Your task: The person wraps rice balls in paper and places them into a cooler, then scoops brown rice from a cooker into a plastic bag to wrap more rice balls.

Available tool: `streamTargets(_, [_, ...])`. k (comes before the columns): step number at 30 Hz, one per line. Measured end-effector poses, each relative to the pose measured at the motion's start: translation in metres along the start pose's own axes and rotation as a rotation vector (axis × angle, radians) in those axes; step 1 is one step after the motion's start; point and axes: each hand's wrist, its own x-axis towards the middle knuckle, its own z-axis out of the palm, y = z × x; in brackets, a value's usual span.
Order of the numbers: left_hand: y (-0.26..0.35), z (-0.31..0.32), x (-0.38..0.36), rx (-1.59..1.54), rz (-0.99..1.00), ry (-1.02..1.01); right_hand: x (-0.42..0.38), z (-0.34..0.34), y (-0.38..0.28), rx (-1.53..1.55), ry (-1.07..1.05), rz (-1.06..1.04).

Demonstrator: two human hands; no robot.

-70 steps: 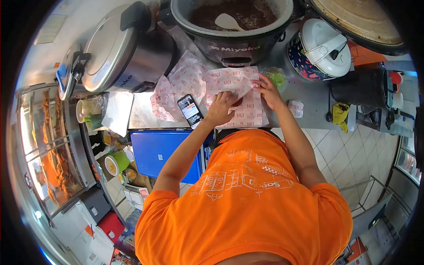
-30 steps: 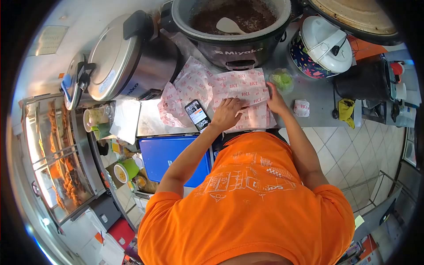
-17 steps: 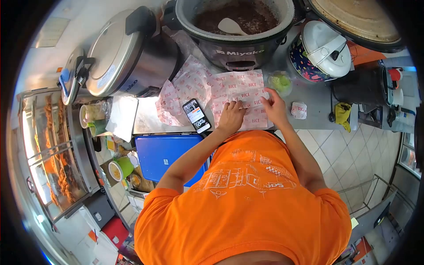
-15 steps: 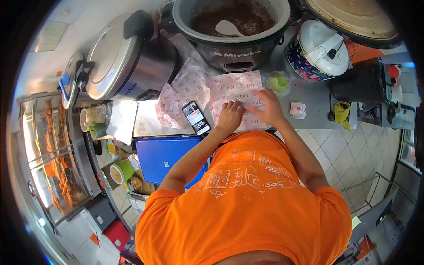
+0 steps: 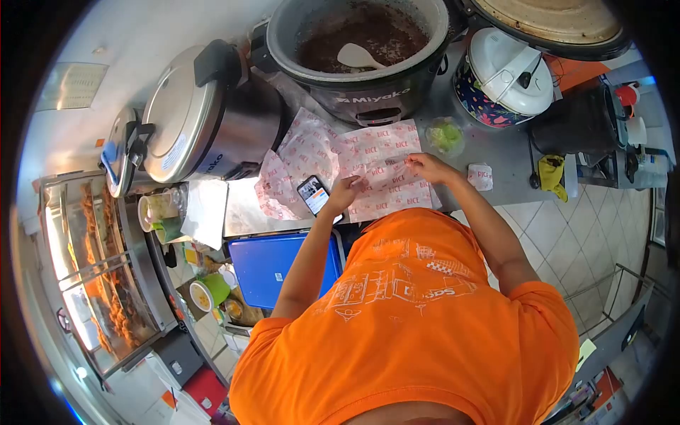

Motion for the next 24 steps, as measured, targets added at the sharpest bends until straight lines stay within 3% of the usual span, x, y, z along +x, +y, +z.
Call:
streamTargets(1, [-0.006,0.0,0.004,-0.231,-0.06,0.012,0.005,0.005,0.003,-0.001,-0.002,-0.003])
streamTargets(5, [-0.003,0.018,0.014,-0.268,-0.086,0.132,0.008,0.022,-0.011,-0.248,0.286,0.009])
streamTargets(7, [0.012,0.03,0.012,0.061,0.014,0.318,0.004,0.033,-0.021,-0.354,0.363,0.036])
streamTargets(8, [0.014,0.038,0.014,0.059,0.012,0.325,0.003,0.038,-0.024,-0.447,0.454,0.037])
streamTargets(10, [0.012,0.052,0.015,0.347,0.301,0.663,0.002,0.045,-0.022,-0.538,0.538,0.035])
streamTargets(12, [0.011,0.057,0.012,0.395,0.302,0.61,-0.002,0.05,-0.016,-0.575,0.549,-0.25])
streamTargets(15, [0.018,0.058,0.002,0.466,0.347,0.554,-0.008,0.047,-0.016,-0.807,0.511,-0.416])
streamTargets(19, [0.037,0.046,-0.025,0.68,0.469,0.507,-0.024,0.037,-0.033,-0.814,0.47,-0.389])
streamTargets(22, [0.042,0.045,-0.03,0.82,0.58,0.516,-0.037,0.035,-0.038,-0.821,0.46,-0.514])
streamTargets(24, [0.036,0.041,-0.021,0.865,0.574,0.485,-0.039,0.033,-0.034,-0.905,0.309,-0.482])
